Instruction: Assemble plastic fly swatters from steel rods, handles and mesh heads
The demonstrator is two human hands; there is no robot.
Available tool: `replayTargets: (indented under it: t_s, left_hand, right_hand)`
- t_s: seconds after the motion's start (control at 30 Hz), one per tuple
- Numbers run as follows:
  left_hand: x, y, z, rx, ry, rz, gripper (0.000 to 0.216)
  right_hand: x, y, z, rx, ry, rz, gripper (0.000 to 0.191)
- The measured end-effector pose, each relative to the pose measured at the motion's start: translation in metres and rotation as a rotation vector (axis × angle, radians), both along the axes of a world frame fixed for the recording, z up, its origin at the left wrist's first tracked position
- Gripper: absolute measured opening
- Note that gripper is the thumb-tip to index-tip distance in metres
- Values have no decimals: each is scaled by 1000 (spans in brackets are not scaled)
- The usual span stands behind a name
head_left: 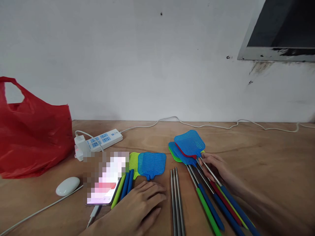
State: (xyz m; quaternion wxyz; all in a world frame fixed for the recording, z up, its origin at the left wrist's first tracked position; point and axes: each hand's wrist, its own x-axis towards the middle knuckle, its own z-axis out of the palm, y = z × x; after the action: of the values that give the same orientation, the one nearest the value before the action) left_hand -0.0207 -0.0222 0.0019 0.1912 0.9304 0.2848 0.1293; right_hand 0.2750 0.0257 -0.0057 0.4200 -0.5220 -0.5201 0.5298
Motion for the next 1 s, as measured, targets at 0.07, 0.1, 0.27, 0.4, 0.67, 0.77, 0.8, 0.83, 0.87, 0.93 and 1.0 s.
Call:
replayTargets:
  t_s: [0.07,0.1,0.27,0.4,0.67,0.77,0.8,0.83,0.87,0.93,1.0]
  left_hand:
    - [0,0,0,-1,-11,1,34]
    - [0,0,0,0,-13,1,34]
    - [-1,0,-1,-1,-6,5,34]
    - [0,-1,0,-10,2,8,33]
    - [1,1,2,-19,-8,10,31]
    - [0,0,1,-36,-62,51,25]
    - [0,0,0,-49,-97,78,22]
    - [-1,-1,0,-70,-138,111,19]
    - [-1,-1,-1,-100,-181,152,19]
    - [-2,-1,-1,-188,-260,224,28]
    - [-3,-1,-2,-294,-309,252,38]
  right_hand:
    - [-1,1,-1,2,104,38,29]
    - [-2,2,-3,-20,149,63,31]
    - [-4,5,-11,-145,250,154,34]
    - [-7,-3,-5,-190,350,141,26]
    - [-13,-18,6,-249,529,12,17]
    - [-16,-19,4,-245,575,-25,18]
    - [-17,-19,4,-227,587,-25,18]
    - [-19,-20,3,-206,593,-23,19]
    - [-21,-21,3,-187,593,-20,20]
    - [-25,-23,4,-160,585,-12,23]
    - [-29,-25,4,-145,580,13,24]
